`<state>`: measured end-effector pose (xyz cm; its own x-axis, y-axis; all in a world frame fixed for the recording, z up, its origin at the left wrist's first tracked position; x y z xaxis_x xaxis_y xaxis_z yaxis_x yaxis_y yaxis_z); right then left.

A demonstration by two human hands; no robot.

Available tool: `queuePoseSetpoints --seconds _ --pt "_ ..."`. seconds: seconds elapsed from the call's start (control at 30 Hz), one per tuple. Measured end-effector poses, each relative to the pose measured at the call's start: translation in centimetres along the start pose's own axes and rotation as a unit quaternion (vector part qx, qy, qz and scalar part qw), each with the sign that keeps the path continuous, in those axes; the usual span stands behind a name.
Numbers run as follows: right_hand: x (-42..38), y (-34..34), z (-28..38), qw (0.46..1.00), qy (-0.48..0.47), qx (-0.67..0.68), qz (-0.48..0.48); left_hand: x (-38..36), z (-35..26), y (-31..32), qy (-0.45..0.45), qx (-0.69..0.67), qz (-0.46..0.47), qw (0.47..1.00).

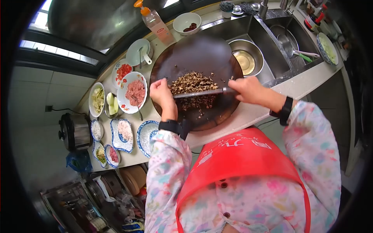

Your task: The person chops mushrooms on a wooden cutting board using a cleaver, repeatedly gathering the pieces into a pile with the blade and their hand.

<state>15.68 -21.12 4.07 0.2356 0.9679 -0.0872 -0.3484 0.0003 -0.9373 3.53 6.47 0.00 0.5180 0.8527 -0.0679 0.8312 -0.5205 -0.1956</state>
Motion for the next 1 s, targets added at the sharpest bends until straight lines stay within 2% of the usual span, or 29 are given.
queuePoseSetpoints --seconds 0.03,0.1,0.2,0.23,0.27,0.33,0.4,0.47,0.6,0.7,0.73,0.77,0.8,0.87,0.93,1.0 --pt "0.5 -0.5 -0.2 1.0 0.0 -0.011 0.018 0.1 -0.7 -0.4 0.006 0.001 0.002 1.0" --pt "0.8 -3.2 0.3 0.999 -0.002 -0.043 -0.007 0.8 -1.3 -0.2 -0.034 -0.109 0.004 0.993" --pt "1.7 -4.5 1.1 0.997 -0.008 -0.069 -0.017 1.4 -1.6 0.1 -0.018 -0.126 0.012 0.992" --pt "2.2 -3.8 0.6 0.997 -0.004 -0.077 -0.015 2.0 0.2 0.3 -0.028 -0.127 0.021 0.991" --pt "2.7 -3.2 0.3 0.996 0.0 -0.085 -0.012 2.5 2.4 0.4 -0.057 -0.072 -0.012 0.996" --pt "2.1 -1.7 -0.9 0.997 0.004 -0.078 -0.002 1.7 1.0 0.8 -0.004 -0.029 -0.057 0.998" --pt "1.2 0.1 -1.0 0.998 0.013 -0.04 -0.039 0.9 -0.1 1.1 0.051 -0.019 -0.071 0.996" --pt "1.2 0.3 -1.2 0.998 0.019 -0.054 -0.029 1.3 -0.6 0.7 0.039 0.004 -0.044 0.998" --pt "1.8 -2.9 1.2 0.999 0.027 -0.031 0.03 2.3 -0.6 -0.6 -0.053 -0.118 0.013 0.991" --pt "2.5 -1.5 1.7 0.995 0.058 -0.04 0.076 2.0 1.3 -0.8 -0.053 -0.082 0.023 0.995" --pt "2.3 -0.5 1.2 0.995 0.059 -0.039 0.076 2.1 1.1 -0.8 -0.002 -0.035 -0.024 0.999" --pt "1.5 0.3 0.6 0.997 0.061 -0.022 0.037 1.7 0.9 -0.9 0.046 0.012 -0.072 0.996" --pt "0.8 0.5 0.8 0.998 0.062 -0.003 0.0 1.4 -0.7 -0.4 0.06 0.047 -0.074 0.994" --pt "1.3 0.2 0.0 0.998 0.057 -0.009 -0.001 2.5 0.4 -0.1 -0.01 -0.009 -0.01 1.0" --pt "2.1 -1.1 0.0 0.996 0.057 -0.013 0.065 3.5 0.2 -0.3 -0.037 -0.014 -0.015 0.999" --pt "2.7 -3.3 0.5 0.997 0.051 -0.025 0.052 3.0 -1.1 -0.9 -0.025 -0.102 0.002 0.994"
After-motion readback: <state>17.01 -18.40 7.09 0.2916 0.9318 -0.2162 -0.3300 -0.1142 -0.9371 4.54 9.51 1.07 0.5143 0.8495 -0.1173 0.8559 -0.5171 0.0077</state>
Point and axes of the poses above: each hand's wrist, its own x-axis towards the middle knuckle, its own y-axis out of the palm, z = x × y, the point moved 6 cm from there along x, towards the middle knuckle, and after that the axes turned 13 degrees about z, right-handed, at the moved point
